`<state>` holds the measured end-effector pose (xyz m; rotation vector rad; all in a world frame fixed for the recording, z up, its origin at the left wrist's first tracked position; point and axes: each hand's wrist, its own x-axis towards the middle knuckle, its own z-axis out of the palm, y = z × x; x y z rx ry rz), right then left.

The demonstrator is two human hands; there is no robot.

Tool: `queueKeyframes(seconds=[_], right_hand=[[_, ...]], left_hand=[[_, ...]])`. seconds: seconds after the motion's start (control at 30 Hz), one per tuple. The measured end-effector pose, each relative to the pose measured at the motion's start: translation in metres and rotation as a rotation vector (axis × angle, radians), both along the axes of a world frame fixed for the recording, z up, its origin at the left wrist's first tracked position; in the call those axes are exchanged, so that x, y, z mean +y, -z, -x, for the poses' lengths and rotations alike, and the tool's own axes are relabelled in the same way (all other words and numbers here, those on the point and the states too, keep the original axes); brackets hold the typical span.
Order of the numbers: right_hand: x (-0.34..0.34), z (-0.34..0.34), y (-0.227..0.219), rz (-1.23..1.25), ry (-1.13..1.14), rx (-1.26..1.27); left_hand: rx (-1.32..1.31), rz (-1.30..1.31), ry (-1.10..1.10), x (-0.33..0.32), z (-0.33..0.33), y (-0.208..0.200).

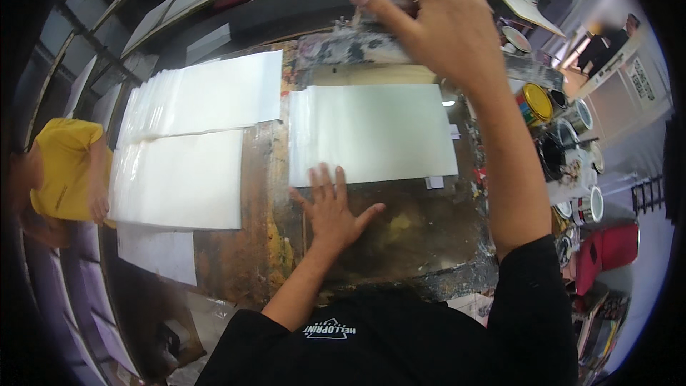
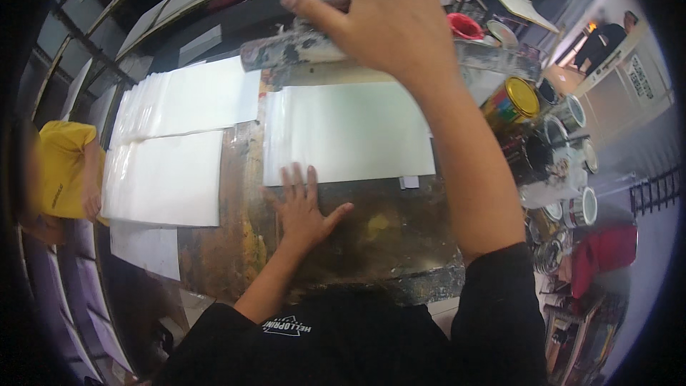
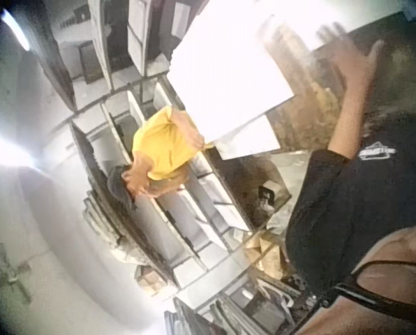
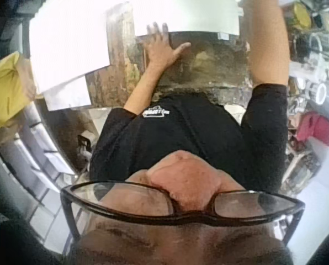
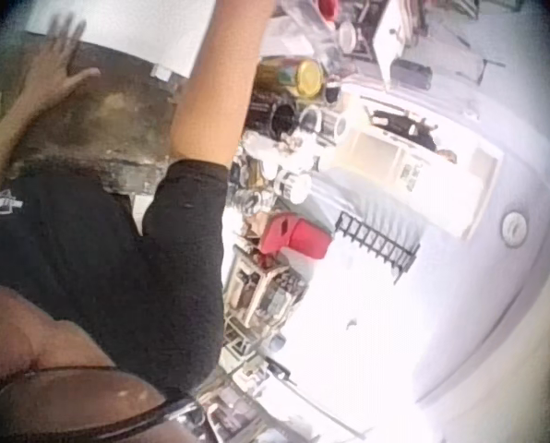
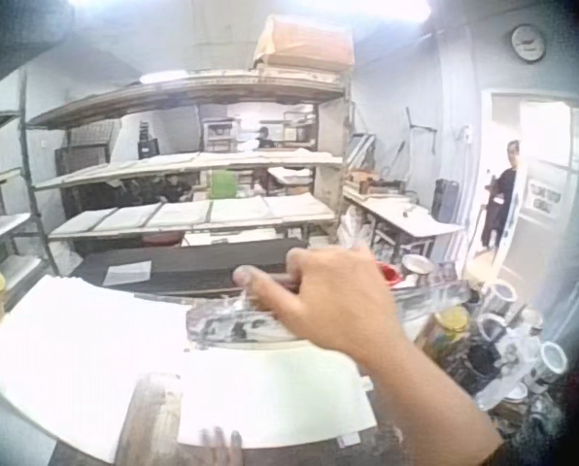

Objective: The person performs screen printing by placing white sheets on a table, aligning a screen frame, and using a squeegee to pull ink across the screen onto each sheet. Printed sheets are stacked to the side while the process repeats.

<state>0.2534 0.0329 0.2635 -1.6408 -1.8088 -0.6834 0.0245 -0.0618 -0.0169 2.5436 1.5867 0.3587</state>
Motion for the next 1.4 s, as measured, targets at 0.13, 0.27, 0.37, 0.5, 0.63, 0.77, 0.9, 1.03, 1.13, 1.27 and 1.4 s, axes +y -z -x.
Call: queueKeyframes(seconds=[0.13,0.27,0.37,0.5,0.63,0.77,0.9,1.03,1.13,1.27,1.4], right_hand=[[0.004,0.002,-0.015,0.106,0.028,0.085],[0.013,-0.005,-0.023,0.112,0.001,0.131],[0.010,-0.008,-0.013,0.086,-0.017,0.108],[0.009,-0.005,-0.001,0.032,-0.047,0.040],[0.009,-0.008,0.000,0.049,-0.030,0.038],[0.009,-0.008,-0.006,0.096,0.024,0.009],[0.003,0.003,-0.029,0.282,-0.038,0.105],[-0.002,0.000,-0.024,0.263,0.041,0.105],[0.000,0.003,-0.028,0.334,0.046,0.133],[0.000,0.004,-0.032,0.314,0.072,0.157],[-0.001,0.003,-0.034,0.340,0.078,0.192]], left_hand=[[-0.225,0.041,0.083,0.011,-0.011,-0.039],[-0.460,0.032,0.046,0.041,-0.014,-0.066],[-0.506,0.009,-0.061,0.055,0.012,-0.066],[-0.088,-0.238,-0.216,0.054,0.106,-0.045],[0.085,-0.174,-0.757,0.060,0.164,-0.074],[-0.406,-0.170,-0.056,0.048,0.103,-0.066],[-0.145,0.118,0.417,0.019,-0.026,-0.033],[-0.109,0.073,0.490,0.008,-0.078,-0.009],[-0.103,0.097,0.469,0.005,-0.076,-0.003],[-0.135,0.060,0.472,0.005,-0.076,0.004],[-0.116,0.044,0.483,0.004,-0.077,0.005]])
